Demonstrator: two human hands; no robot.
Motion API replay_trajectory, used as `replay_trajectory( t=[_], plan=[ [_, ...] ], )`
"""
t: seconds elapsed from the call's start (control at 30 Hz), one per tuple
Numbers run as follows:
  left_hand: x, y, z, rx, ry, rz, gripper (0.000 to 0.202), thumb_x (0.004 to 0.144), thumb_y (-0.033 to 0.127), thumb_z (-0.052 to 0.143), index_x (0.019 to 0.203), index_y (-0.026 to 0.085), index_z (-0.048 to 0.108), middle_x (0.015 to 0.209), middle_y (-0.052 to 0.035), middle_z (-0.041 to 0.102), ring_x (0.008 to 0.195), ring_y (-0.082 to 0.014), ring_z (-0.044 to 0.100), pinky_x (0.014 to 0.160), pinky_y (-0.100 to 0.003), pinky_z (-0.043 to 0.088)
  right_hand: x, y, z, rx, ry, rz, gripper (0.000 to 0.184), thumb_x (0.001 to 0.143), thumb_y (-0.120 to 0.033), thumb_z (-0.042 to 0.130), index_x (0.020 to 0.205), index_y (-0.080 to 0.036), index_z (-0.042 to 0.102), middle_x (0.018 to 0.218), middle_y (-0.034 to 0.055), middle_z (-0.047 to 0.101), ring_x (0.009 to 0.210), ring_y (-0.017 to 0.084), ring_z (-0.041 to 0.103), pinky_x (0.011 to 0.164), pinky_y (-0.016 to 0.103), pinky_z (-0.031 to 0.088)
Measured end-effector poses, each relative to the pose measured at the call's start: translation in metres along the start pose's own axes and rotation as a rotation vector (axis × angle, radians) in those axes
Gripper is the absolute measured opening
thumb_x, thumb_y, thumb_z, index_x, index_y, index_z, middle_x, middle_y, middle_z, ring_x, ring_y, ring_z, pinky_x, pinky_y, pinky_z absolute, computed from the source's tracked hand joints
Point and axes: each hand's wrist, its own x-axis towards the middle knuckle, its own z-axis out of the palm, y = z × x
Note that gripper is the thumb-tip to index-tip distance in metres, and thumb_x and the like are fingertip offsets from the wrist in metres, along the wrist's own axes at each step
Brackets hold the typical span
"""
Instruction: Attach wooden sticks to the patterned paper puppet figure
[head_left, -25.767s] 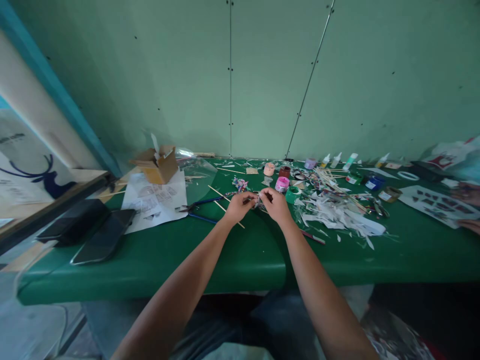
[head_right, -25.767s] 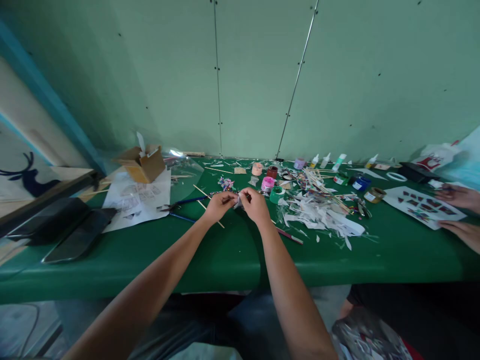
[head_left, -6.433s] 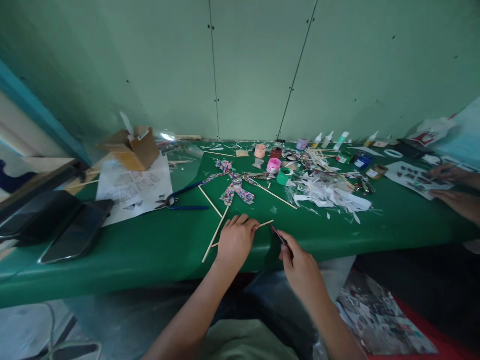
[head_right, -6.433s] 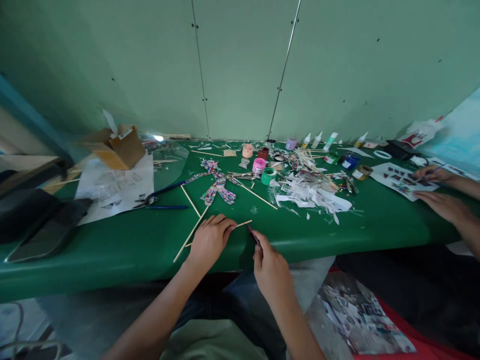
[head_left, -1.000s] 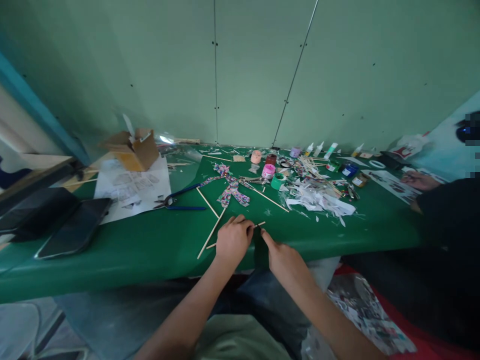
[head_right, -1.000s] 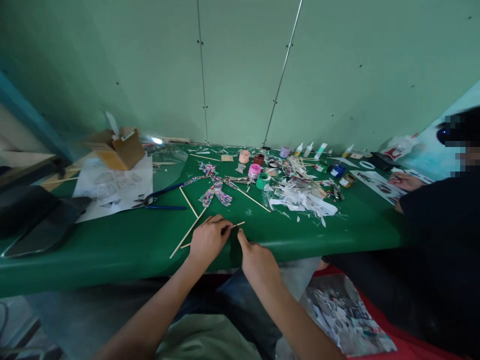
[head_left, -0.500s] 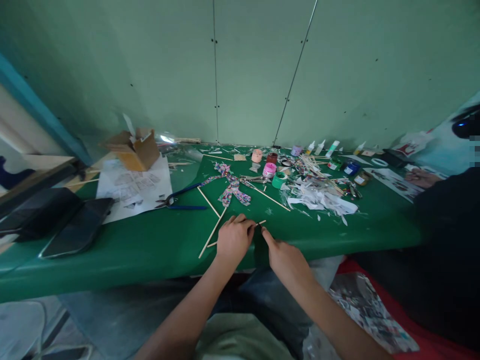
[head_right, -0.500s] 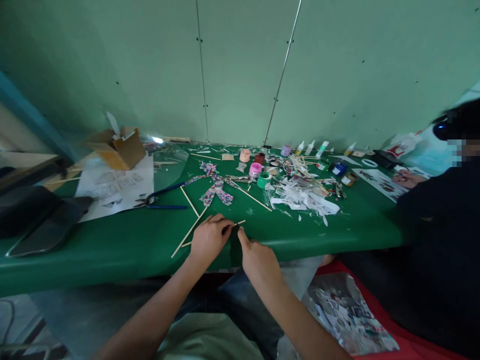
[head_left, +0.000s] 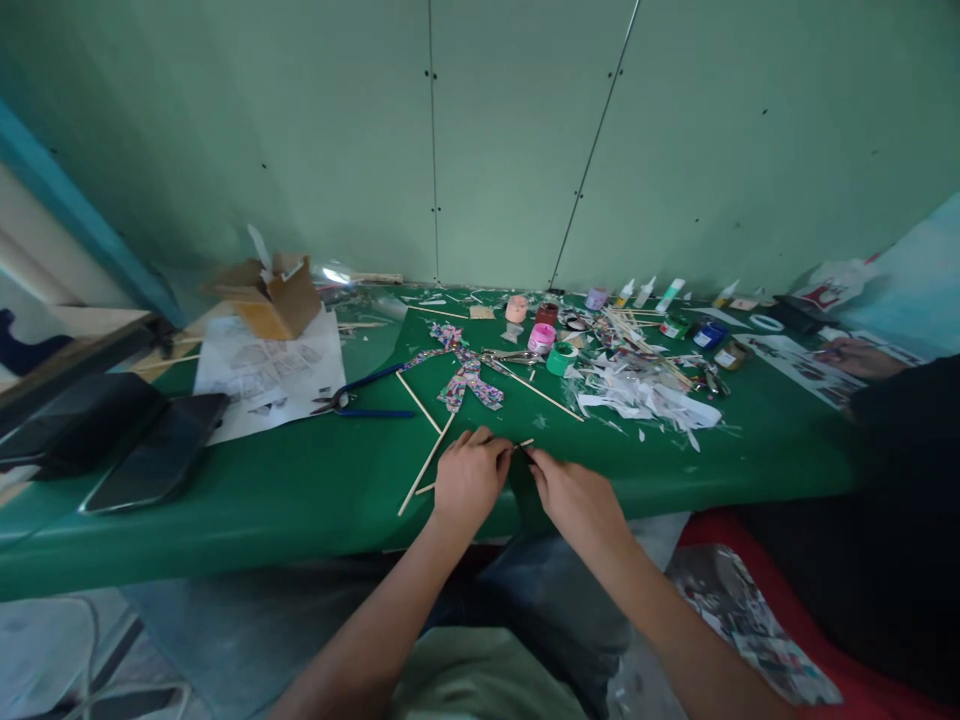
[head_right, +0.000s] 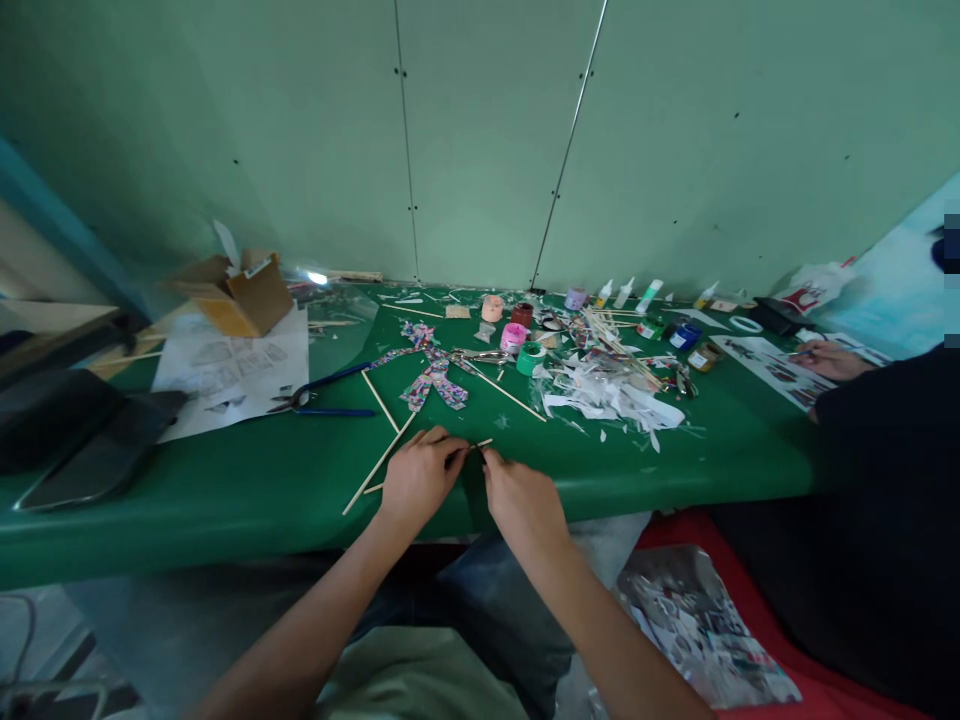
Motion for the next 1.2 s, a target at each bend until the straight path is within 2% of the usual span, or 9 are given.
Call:
replay_trajectory(
  t=[0.67,0.9,1.2],
  plan=[
    [0.001,0.001,0.001,-0.029,-0.014,0.002,0.020,0.092,0.031,0.051,0.089,0.030,0.070,0.087,-0.0009,0.065,0.084,-0.0170,0.057,0.068,-0.028,0.039,-0.015,-0.013,0.006,-0.119,-0.028,0.005,0.042,0.097,-0.020,0.034,0.137,-0.019,0.045,0.079,0.0100,0.071,0.064,0.019,0.070,0.053,0.023,0.049],
    [0.002,0.000,0.000,-0.018,-0.009,0.029,0.019,0.091,0.029,0.051,0.092,0.029,0.071,0.088,-0.0017,0.064,0.085,-0.0169,0.058,0.070,-0.028,0.042,-0.007,-0.011,0.000,-0.102,-0.090,-0.003,0.041,0.097,-0.019,0.033,0.136,-0.017,0.046,0.077,0.0112,0.071,0.068,0.020,0.071,0.058,0.023,0.050],
    [0.005,0.001,0.001,0.011,-0.001,-0.012,0.020,0.091,0.030,0.051,0.090,0.026,0.070,0.088,-0.0028,0.064,0.085,-0.0169,0.058,0.072,-0.027,0.043,0.007,-0.014,-0.001,-0.102,-0.057,-0.025,0.040,0.097,-0.020,0.030,0.133,-0.018,0.047,0.075,0.0105,0.070,0.069,0.022,0.071,0.059,0.026,0.051]
  ],
)
